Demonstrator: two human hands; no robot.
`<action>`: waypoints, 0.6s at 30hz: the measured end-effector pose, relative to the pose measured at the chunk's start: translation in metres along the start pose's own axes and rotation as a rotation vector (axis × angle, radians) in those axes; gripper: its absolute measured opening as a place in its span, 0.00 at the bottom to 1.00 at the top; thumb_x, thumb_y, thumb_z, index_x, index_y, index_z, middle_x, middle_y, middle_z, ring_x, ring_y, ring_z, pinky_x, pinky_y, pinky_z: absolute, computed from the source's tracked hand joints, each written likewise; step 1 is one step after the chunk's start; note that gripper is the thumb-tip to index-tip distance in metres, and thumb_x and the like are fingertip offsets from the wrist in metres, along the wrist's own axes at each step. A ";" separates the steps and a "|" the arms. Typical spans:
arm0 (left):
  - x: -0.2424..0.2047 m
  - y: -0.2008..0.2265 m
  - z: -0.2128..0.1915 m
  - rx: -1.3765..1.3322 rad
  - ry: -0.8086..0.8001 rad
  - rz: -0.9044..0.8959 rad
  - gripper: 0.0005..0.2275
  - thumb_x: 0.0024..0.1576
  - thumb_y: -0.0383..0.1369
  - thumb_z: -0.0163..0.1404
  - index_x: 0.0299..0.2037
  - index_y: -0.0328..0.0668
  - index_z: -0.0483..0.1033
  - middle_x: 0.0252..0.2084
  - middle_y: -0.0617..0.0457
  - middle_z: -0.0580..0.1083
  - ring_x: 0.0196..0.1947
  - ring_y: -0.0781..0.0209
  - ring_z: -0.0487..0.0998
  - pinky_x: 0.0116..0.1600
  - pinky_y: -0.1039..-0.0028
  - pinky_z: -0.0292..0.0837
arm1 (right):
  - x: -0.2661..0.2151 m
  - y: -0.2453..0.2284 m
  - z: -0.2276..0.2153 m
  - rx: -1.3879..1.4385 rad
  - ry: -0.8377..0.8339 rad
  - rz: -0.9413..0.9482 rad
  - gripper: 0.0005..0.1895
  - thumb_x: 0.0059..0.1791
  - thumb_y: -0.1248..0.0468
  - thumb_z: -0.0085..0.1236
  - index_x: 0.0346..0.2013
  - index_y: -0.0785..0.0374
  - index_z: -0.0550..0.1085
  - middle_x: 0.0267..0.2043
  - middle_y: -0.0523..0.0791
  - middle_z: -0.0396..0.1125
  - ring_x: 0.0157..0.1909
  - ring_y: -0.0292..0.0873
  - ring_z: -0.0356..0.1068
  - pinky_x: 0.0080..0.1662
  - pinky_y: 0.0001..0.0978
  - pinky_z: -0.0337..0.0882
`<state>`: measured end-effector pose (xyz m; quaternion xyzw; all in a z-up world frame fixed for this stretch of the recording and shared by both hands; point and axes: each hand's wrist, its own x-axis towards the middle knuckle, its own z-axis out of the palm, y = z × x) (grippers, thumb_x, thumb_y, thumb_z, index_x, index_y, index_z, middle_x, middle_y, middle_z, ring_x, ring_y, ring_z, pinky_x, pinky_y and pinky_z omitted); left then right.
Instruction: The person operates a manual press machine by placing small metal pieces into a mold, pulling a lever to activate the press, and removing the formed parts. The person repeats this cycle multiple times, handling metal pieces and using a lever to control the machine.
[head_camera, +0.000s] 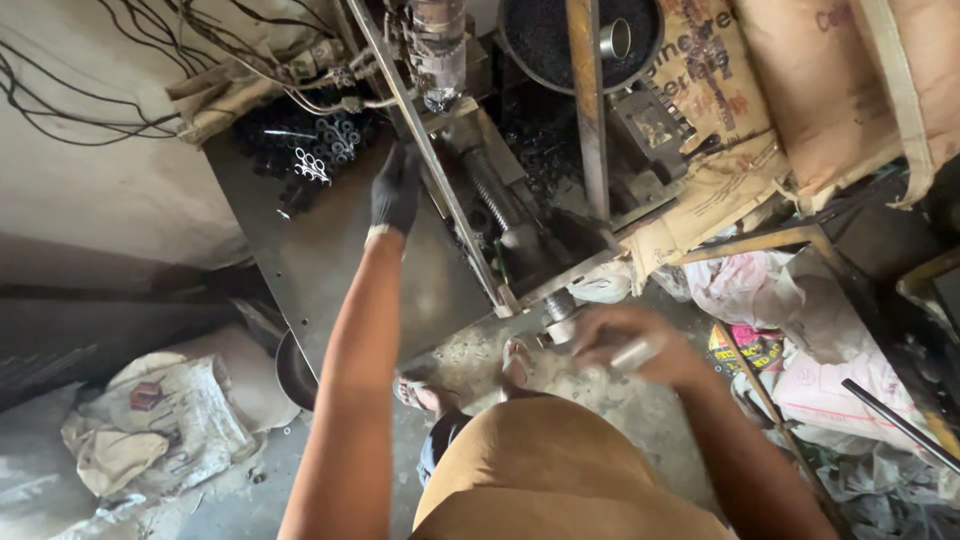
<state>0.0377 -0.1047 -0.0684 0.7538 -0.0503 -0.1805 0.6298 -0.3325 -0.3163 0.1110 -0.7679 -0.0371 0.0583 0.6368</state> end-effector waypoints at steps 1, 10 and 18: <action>-0.023 -0.008 -0.014 0.058 -0.001 0.194 0.25 0.66 0.40 0.50 0.70 0.34 0.67 0.54 0.35 0.74 0.53 0.42 0.77 0.53 0.64 0.69 | -0.007 0.020 -0.025 0.142 0.060 -0.080 0.05 0.47 0.70 0.65 0.37 0.62 0.78 0.38 0.45 0.75 0.42 0.44 0.75 0.45 0.41 0.76; -0.249 -0.056 -0.100 -0.288 0.127 -0.066 0.16 0.63 0.26 0.50 0.60 0.32 0.74 0.56 0.49 0.78 0.54 0.63 0.79 0.61 0.73 0.74 | -0.015 0.259 -0.026 -0.575 0.563 1.036 0.10 0.51 0.58 0.62 0.43 0.60 0.77 0.34 0.46 0.72 0.35 0.45 0.72 0.37 0.39 0.72; -0.262 -0.066 -0.109 -0.247 0.056 -0.124 0.15 0.63 0.26 0.48 0.59 0.31 0.74 0.55 0.48 0.79 0.54 0.62 0.80 0.61 0.72 0.74 | 0.003 0.213 0.132 0.570 -0.317 0.510 0.24 0.50 0.63 0.58 0.61 0.63 0.71 0.53 0.46 0.73 0.54 0.41 0.72 0.55 0.37 0.74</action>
